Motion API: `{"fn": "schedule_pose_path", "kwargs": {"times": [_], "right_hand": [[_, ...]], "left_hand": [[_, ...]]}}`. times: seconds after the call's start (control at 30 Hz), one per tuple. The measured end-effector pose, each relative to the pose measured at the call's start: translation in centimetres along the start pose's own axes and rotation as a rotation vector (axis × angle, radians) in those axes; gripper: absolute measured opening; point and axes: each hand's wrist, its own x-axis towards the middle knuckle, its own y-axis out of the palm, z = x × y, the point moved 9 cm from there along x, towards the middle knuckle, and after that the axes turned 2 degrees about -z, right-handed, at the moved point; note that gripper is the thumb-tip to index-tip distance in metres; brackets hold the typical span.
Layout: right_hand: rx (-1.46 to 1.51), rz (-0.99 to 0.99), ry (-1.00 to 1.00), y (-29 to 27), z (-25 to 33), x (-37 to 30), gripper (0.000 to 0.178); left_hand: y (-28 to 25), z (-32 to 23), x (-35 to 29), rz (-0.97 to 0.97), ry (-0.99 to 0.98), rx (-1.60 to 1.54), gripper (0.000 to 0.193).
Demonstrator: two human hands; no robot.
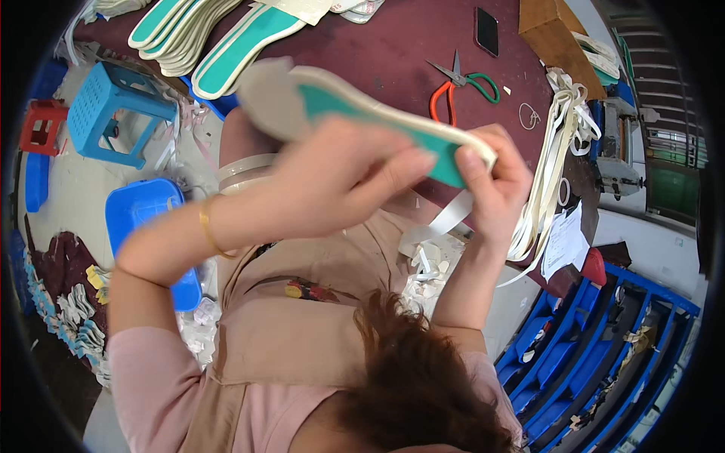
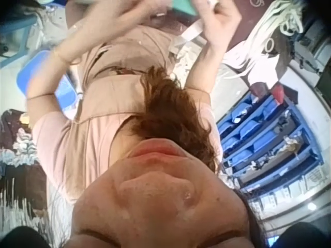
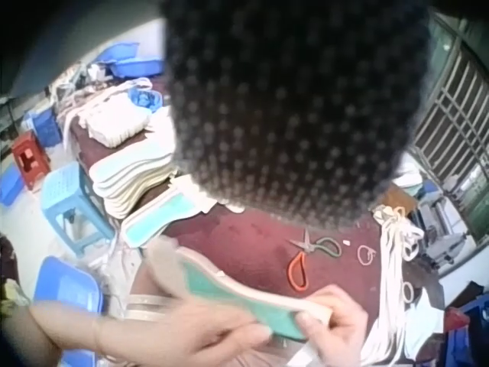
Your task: Applying adhesive reinforcement tape to the perimeter of shoe insoles and trimming excess material with scissors.
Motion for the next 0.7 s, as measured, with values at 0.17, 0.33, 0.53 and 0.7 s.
{"fn": "schedule_pose_path", "kwargs": {"times": [0.17,0.33,0.53,0.7], "right_hand": [[0.247,0.055,-0.048,3.1,1.8,1.2,0.027],[0.196,0.023,-0.158,-1.1,-0.1,-0.9,0.019],[0.723,-0.219,0.02,3.9,-3.2,-3.2,0.012],[0.584,-0.082,0.224,3.7,-2.8,-0.5,0.011]], "left_hand": [[-0.3,0.1,3.4,0.447,0.079,0.617,0.04],[-0.9,1.6,1.6,0.549,-0.177,0.284,0.037],[-0.7,1.7,0.8,-0.193,-0.353,-0.41,0.032],[1.3,5.1,1.3,-0.329,-0.56,-0.743,0.042]]}}
